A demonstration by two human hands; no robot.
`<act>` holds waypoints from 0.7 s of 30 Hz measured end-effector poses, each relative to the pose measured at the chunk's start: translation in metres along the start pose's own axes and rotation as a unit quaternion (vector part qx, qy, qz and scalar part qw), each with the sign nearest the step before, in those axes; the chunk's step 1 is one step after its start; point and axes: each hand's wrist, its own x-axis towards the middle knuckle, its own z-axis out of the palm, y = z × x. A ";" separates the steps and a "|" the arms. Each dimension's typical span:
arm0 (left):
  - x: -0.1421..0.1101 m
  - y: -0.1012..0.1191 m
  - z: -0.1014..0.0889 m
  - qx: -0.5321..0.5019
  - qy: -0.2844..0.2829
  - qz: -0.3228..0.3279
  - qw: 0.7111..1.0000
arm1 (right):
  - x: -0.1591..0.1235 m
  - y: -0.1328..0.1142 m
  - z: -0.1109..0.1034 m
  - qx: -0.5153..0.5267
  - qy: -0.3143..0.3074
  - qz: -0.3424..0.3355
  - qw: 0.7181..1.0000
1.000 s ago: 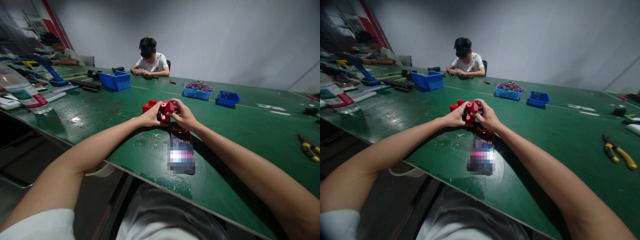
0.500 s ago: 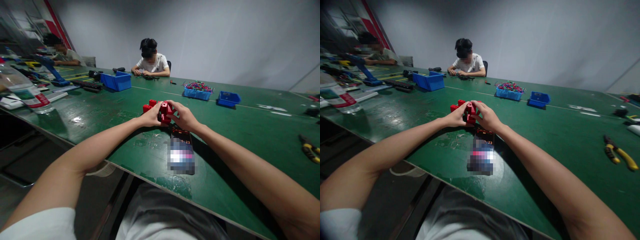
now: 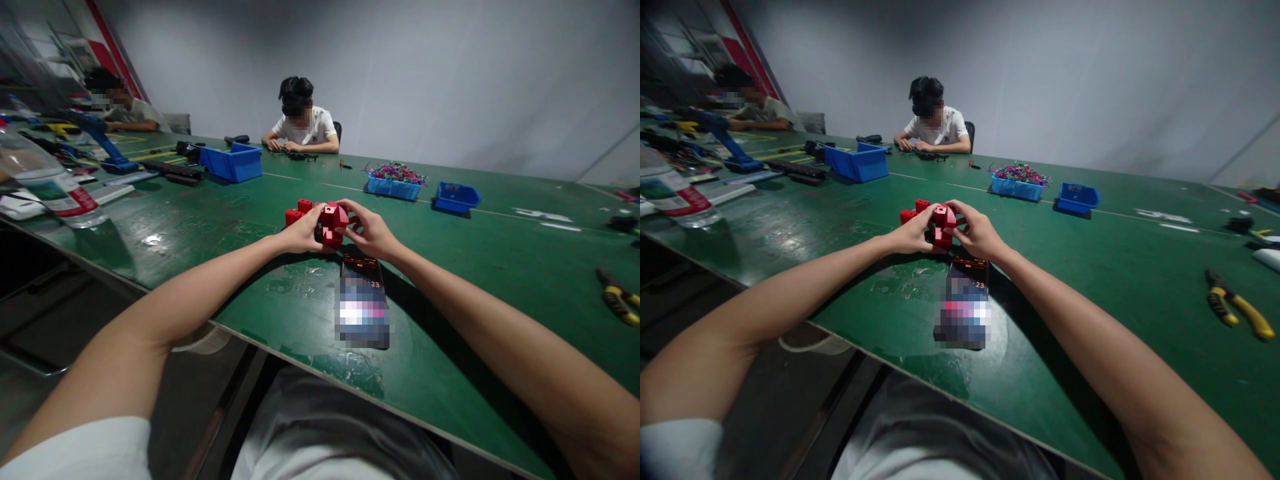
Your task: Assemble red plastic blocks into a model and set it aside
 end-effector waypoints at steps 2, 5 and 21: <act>0.000 0.000 0.000 0.007 0.003 0.001 1.000 | 0.000 0.000 0.000 -0.011 0.001 -0.011 1.000; 0.000 -0.001 0.000 0.004 0.005 0.002 1.000 | 0.000 0.001 -0.001 0.031 -0.010 0.000 0.999; -0.001 0.000 0.001 -0.018 -0.005 -0.005 1.000 | -0.001 0.002 0.001 0.088 -0.007 0.032 0.996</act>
